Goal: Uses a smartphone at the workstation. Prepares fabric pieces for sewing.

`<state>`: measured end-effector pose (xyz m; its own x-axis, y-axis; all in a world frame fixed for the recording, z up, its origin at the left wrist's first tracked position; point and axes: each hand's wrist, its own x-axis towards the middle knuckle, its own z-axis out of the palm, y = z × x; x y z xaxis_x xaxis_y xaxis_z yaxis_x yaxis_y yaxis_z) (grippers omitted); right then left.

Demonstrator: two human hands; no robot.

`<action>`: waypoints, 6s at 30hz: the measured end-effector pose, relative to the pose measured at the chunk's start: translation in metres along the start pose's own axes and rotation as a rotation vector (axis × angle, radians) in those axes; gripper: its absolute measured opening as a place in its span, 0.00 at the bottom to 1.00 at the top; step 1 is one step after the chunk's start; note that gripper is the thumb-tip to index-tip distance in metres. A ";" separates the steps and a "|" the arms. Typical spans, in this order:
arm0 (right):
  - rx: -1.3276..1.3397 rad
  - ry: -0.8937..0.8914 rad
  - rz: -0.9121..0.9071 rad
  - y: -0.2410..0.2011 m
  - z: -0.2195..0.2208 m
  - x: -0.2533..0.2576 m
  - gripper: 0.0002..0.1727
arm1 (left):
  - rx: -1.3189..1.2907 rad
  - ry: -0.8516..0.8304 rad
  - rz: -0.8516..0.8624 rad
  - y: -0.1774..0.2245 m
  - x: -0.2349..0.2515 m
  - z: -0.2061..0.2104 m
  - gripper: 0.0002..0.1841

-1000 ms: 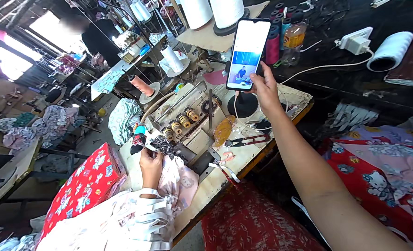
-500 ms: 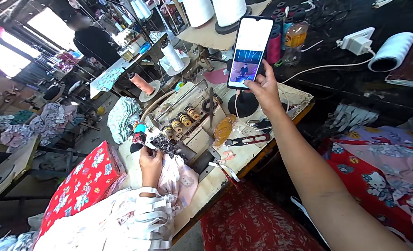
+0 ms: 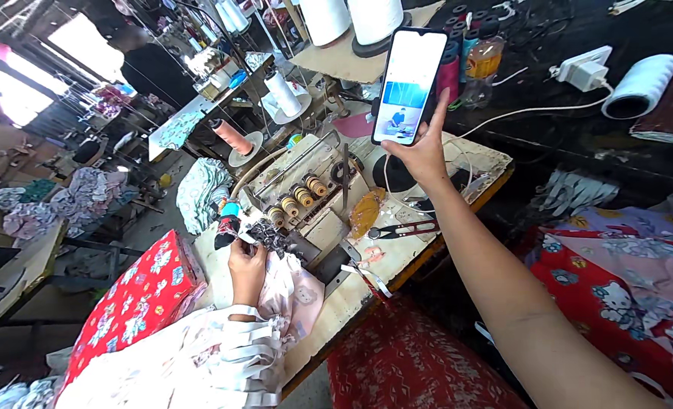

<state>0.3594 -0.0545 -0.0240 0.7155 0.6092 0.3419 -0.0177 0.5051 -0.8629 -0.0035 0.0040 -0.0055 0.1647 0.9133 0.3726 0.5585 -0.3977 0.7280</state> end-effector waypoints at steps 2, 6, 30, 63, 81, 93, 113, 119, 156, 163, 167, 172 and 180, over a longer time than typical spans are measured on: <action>-0.027 0.010 -0.005 0.000 0.002 0.000 0.79 | -0.001 -0.003 -0.002 0.000 0.000 0.000 0.23; -0.063 0.021 -0.004 0.001 0.001 0.000 0.78 | 0.009 -0.002 -0.007 0.000 0.000 0.000 0.23; -0.270 0.053 0.084 -0.011 -0.022 -0.083 0.45 | 0.092 -0.037 -0.036 0.007 0.000 -0.003 0.22; -0.231 0.035 0.112 -0.019 -0.017 -0.044 0.53 | -0.326 0.117 0.178 -0.007 -0.139 -0.001 0.21; -0.166 0.125 0.080 0.001 0.005 -0.015 0.50 | -0.413 0.107 0.130 -0.040 -0.162 0.033 0.14; -0.431 -0.152 -0.083 -0.043 -0.001 -0.142 0.25 | -0.393 0.212 0.077 -0.010 -0.158 0.020 0.16; -0.311 -0.973 0.044 -0.040 0.090 -0.203 0.20 | -0.029 0.190 0.381 0.035 -0.149 -0.001 0.09; -0.434 -0.919 -0.380 -0.033 0.113 -0.204 0.15 | -0.371 0.072 0.237 0.047 -0.122 -0.026 0.13; -0.310 -1.007 -0.058 -0.073 0.089 -0.181 0.11 | -0.044 -0.009 0.223 0.000 -0.147 -0.001 0.07; -0.166 -1.104 0.157 -0.063 0.107 -0.200 0.12 | 0.247 -0.172 0.236 -0.020 -0.164 0.032 0.05; 0.051 -1.308 0.276 -0.074 0.102 -0.158 0.25 | -0.056 -0.388 0.284 0.034 -0.172 -0.018 0.09; -0.195 -1.472 0.123 -0.076 0.100 -0.183 0.20 | -0.254 0.102 0.218 0.057 -0.183 -0.040 0.10; -0.149 -1.193 0.014 -0.091 0.108 -0.135 0.08 | -0.079 -0.230 0.030 0.004 -0.169 -0.125 0.05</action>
<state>0.1895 -0.1168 0.0488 -0.3822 0.8362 0.3934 0.1169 0.4660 -0.8770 -0.1305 -0.1635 0.0065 0.3661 0.8934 0.2603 0.4870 -0.4223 0.7646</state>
